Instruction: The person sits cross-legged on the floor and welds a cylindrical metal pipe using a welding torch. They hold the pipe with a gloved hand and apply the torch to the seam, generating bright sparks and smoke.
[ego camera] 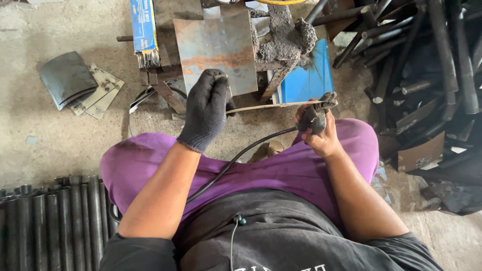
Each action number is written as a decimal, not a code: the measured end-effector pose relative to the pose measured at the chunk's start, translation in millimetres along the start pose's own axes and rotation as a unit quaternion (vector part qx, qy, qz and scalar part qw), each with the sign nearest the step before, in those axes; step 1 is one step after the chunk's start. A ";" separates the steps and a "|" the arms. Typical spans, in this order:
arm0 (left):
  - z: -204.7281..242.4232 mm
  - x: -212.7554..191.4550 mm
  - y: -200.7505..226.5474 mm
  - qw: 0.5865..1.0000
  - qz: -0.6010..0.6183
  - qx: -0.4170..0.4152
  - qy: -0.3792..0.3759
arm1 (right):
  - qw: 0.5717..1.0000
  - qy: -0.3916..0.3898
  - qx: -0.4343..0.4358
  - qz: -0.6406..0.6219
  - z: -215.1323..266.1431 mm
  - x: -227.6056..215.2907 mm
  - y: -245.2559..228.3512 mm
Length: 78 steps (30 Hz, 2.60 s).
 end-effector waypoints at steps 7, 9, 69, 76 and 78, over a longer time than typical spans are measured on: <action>-32.7 -27.6 -16.2 0.960 -0.210 0.171 0.073 | 0.984 0.144 0.103 0.015 2.3 -9.3 8.7; -34.4 -41.9 -25.7 0.933 -0.226 0.247 0.130 | 0.957 0.241 0.161 0.005 5.0 -16.8 4.4; -48.7 -58.3 -154.8 0.959 0.047 -0.192 0.204 | 0.926 0.179 0.031 0.330 -90.0 50.6 33.7; -51.9 -51.9 -153.0 0.954 0.082 -0.199 0.207 | 0.927 0.173 0.030 0.331 -84.9 46.0 36.5; -52.6 -50.4 -151.4 0.954 0.081 -0.205 0.203 | 0.927 0.177 0.027 0.331 -85.2 46.6 38.5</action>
Point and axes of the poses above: each hand's wrist, its own z-axis away from the middle knuckle, its own x-axis out of the palm, y = z × x, the point moved 2 cm from there along -z, towards the middle knuckle, and after that the axes turned 3 degrees about -z, right-handed, at the moved point
